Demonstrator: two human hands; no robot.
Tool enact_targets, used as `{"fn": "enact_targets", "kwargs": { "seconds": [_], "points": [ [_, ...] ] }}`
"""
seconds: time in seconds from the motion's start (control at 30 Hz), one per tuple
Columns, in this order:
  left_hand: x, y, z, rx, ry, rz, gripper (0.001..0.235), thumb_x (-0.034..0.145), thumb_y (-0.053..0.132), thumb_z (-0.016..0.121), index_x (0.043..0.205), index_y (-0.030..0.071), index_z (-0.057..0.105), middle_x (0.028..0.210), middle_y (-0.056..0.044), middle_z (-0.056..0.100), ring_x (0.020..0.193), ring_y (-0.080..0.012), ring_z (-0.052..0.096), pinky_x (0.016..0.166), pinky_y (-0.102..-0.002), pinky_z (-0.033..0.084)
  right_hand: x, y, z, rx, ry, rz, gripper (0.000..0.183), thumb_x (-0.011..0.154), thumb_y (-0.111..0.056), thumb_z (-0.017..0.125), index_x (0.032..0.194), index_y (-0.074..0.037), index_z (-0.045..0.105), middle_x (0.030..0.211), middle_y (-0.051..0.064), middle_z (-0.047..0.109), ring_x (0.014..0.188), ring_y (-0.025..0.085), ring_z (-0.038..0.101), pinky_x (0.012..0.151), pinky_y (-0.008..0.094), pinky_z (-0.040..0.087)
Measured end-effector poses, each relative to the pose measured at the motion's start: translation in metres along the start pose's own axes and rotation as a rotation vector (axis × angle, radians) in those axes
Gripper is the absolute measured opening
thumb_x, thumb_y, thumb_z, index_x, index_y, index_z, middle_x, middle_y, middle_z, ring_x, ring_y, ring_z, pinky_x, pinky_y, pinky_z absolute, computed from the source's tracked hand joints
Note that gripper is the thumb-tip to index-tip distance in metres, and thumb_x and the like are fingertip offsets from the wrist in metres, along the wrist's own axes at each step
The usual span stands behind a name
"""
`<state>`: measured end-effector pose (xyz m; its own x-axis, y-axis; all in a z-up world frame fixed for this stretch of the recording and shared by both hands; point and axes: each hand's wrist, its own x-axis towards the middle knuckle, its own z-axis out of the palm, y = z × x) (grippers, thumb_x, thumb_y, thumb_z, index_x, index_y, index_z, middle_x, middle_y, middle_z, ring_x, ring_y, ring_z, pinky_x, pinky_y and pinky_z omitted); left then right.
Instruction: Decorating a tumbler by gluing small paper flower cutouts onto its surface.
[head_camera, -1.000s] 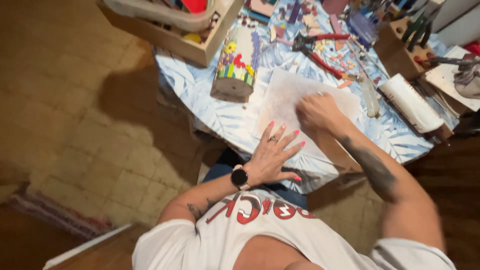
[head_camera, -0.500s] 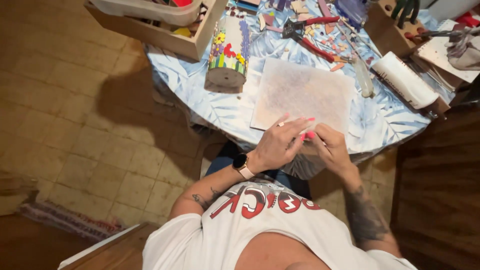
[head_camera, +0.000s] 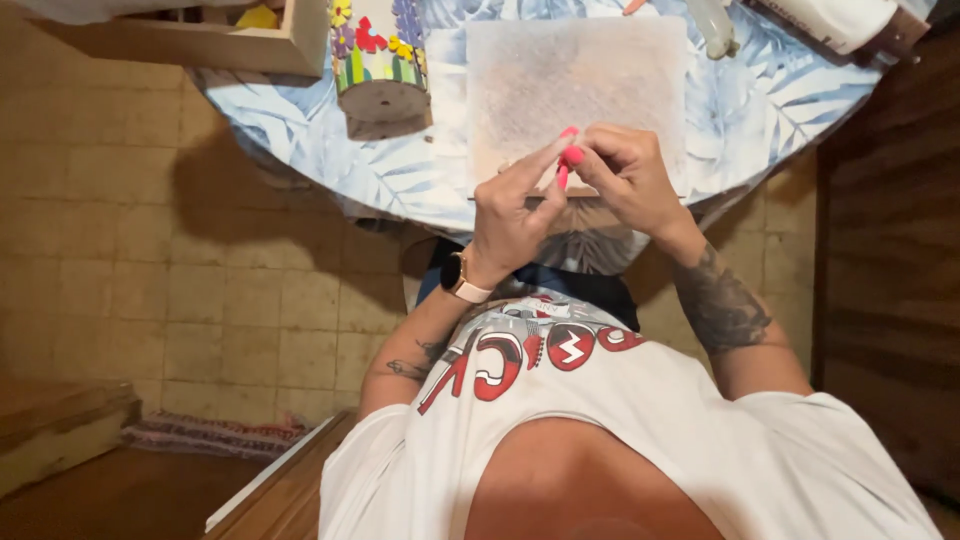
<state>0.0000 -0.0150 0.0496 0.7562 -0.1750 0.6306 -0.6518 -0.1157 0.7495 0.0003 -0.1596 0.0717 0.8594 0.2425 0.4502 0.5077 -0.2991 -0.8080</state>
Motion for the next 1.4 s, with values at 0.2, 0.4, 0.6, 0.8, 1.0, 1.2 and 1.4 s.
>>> {"fn": "enact_targets", "kwargs": {
  "seconds": [0.2,0.4,0.6,0.8,1.0,1.2,1.4],
  "points": [
    [-0.002,-0.010,0.003,0.004,0.033,-0.022,0.029,0.078,0.011,0.057,0.108,0.012,0.058,0.099,-0.007,0.063,0.090,-0.0205,0.062,0.078,-0.028,0.050,-0.005,0.015,0.001,0.027,-0.004,0.006,0.038,0.094,-0.015,0.045,0.057,-0.007,0.045,0.052,0.005,0.040,0.048,0.016,0.035,0.048,0.026,0.033],
    [-0.007,-0.013,0.010,0.142,-0.020,0.058,0.035,0.077,0.014,0.062,0.111,0.008,0.055,0.101,-0.012,0.061,0.093,-0.0258,0.060,0.081,-0.034,0.048,-0.013,0.024,-0.006,-0.132,-0.049,-0.009,0.026,0.092,-0.015,0.044,0.069,-0.005,0.049,0.058,0.009,0.046,0.052,0.025,0.046,0.050,0.029,0.038],
    [-0.025,-0.037,0.004,0.688,-0.490,0.134,0.053,0.071,0.054,0.056,0.109,0.016,0.057,0.115,-0.007,0.053,0.108,-0.0366,0.046,0.097,-0.058,0.014,-0.060,0.058,-0.054,-1.141,-0.240,-0.173,0.016,0.081,-0.021,0.054,0.070,-0.010,0.048,0.063,0.006,0.046,0.059,0.021,0.054,0.051,0.027,0.043],
    [-0.025,-0.037,-0.005,0.661,-0.573,0.125,0.062,0.070,0.055,0.057,0.119,0.018,0.049,0.123,-0.007,0.047,0.116,-0.0382,0.038,0.099,-0.057,0.014,-0.052,0.105,-0.047,-1.166,-0.314,-0.173,0.013,0.079,-0.024,0.048,0.072,-0.013,0.047,0.063,0.004,0.045,0.060,0.024,0.053,0.052,0.032,0.043],
    [-0.021,-0.035,-0.005,0.793,-0.695,0.131,0.064,0.071,0.060,0.054,0.119,0.018,0.047,0.127,-0.007,0.040,0.120,-0.0359,0.031,0.099,-0.054,0.017,0.082,0.141,0.030,-1.035,-0.362,-0.236,0.013,0.076,-0.014,0.049,0.065,-0.006,0.050,0.064,0.008,0.052,0.052,0.028,0.050,0.039,0.037,0.035],
    [-0.021,-0.037,-0.006,0.797,-0.689,0.133,0.069,0.068,0.063,0.055,0.120,0.019,0.045,0.127,-0.006,0.040,0.119,-0.0351,0.033,0.096,-0.058,0.019,0.057,0.105,0.000,-1.043,-0.499,-0.202,0.020,0.076,-0.012,0.048,0.057,-0.008,0.046,0.057,0.006,0.045,0.045,0.028,0.045,0.037,0.036,0.032],
    [-0.022,-0.035,-0.011,0.853,-0.740,0.203,0.076,0.070,0.069,0.046,0.125,0.016,0.041,0.130,-0.010,0.037,0.119,-0.0392,0.032,0.101,-0.055,0.012,-0.061,0.073,-0.064,-1.227,-0.435,-0.211,0.021,0.082,-0.011,0.051,0.062,-0.010,0.046,0.055,0.002,0.040,0.043,0.019,0.043,0.036,0.030,0.033]
  ]
}}
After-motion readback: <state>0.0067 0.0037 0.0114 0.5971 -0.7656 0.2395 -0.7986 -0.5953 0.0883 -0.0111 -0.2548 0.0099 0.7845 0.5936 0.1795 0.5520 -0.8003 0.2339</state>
